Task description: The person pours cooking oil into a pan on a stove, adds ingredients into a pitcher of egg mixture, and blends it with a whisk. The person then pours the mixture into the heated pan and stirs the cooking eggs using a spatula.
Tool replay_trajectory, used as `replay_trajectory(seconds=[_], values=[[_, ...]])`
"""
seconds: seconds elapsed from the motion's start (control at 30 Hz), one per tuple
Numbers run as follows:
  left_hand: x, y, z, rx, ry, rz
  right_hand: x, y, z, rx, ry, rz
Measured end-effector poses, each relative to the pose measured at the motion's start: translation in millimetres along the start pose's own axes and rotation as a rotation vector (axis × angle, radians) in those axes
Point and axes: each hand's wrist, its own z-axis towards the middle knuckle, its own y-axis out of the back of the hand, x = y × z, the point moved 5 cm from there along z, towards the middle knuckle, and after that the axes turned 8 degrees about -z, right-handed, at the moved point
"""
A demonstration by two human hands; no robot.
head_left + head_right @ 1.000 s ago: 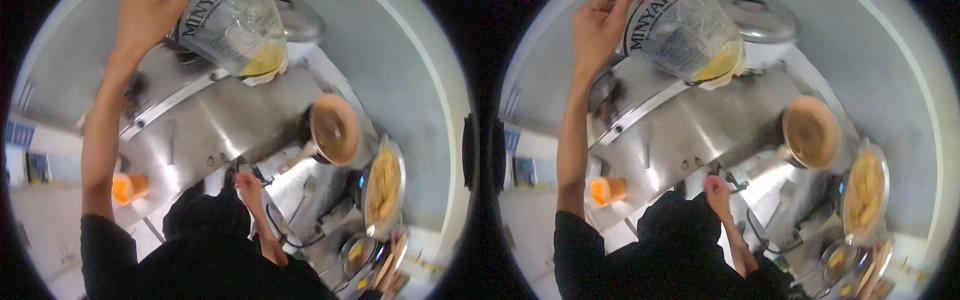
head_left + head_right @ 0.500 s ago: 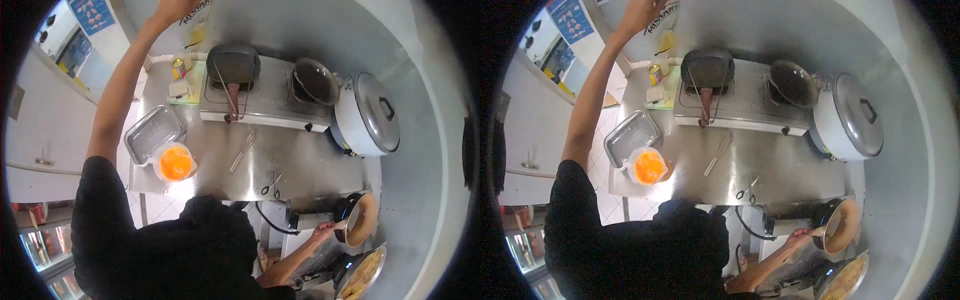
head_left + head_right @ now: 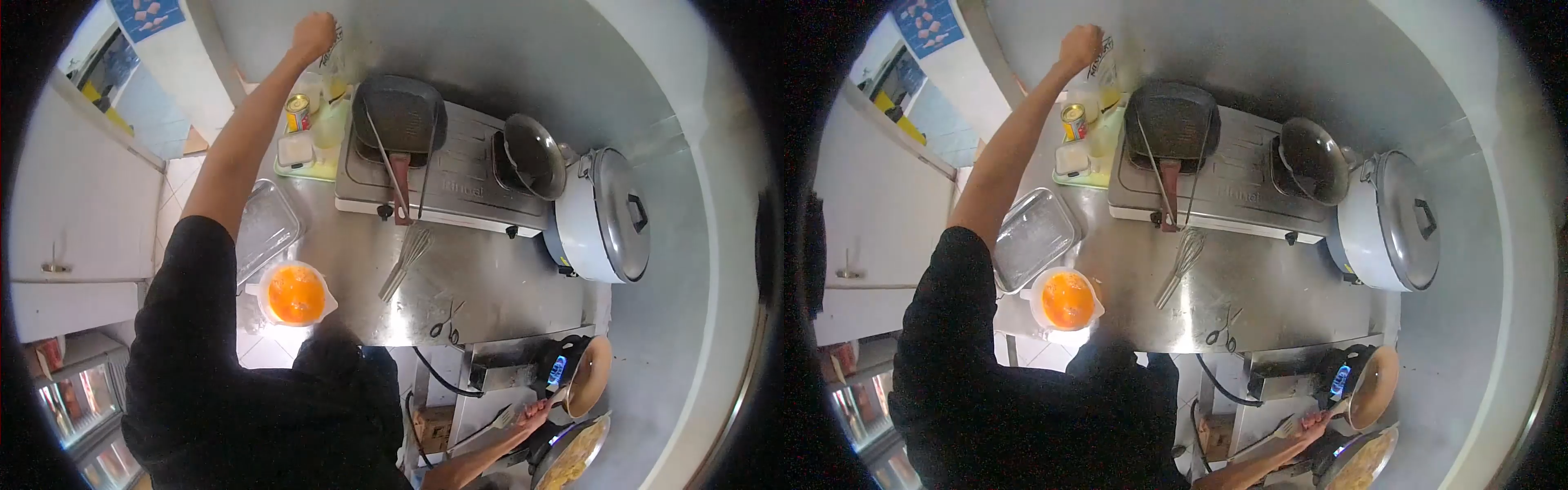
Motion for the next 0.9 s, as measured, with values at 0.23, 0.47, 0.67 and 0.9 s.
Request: replay_trajectory(seconds=[0.23, 0.47, 0.67, 0.9], values=[[16, -64, -10, 0.069, 0.013, 0.041, 23, 17, -18, -0.258, 0.026, -0.192], [110, -184, -1, 0.268, -0.454, 0.103, -4, -10, -36, -0.573, -0.042, -0.411], [143, -193, -4, 0.310, -0.471, 0.108, -19, -21, -60, -0.430, 0.197, -0.436], [115, -137, -15, 0.047, -0.611, 0.129, -21, -36, -62, -0.236, 0.135, -0.131]])
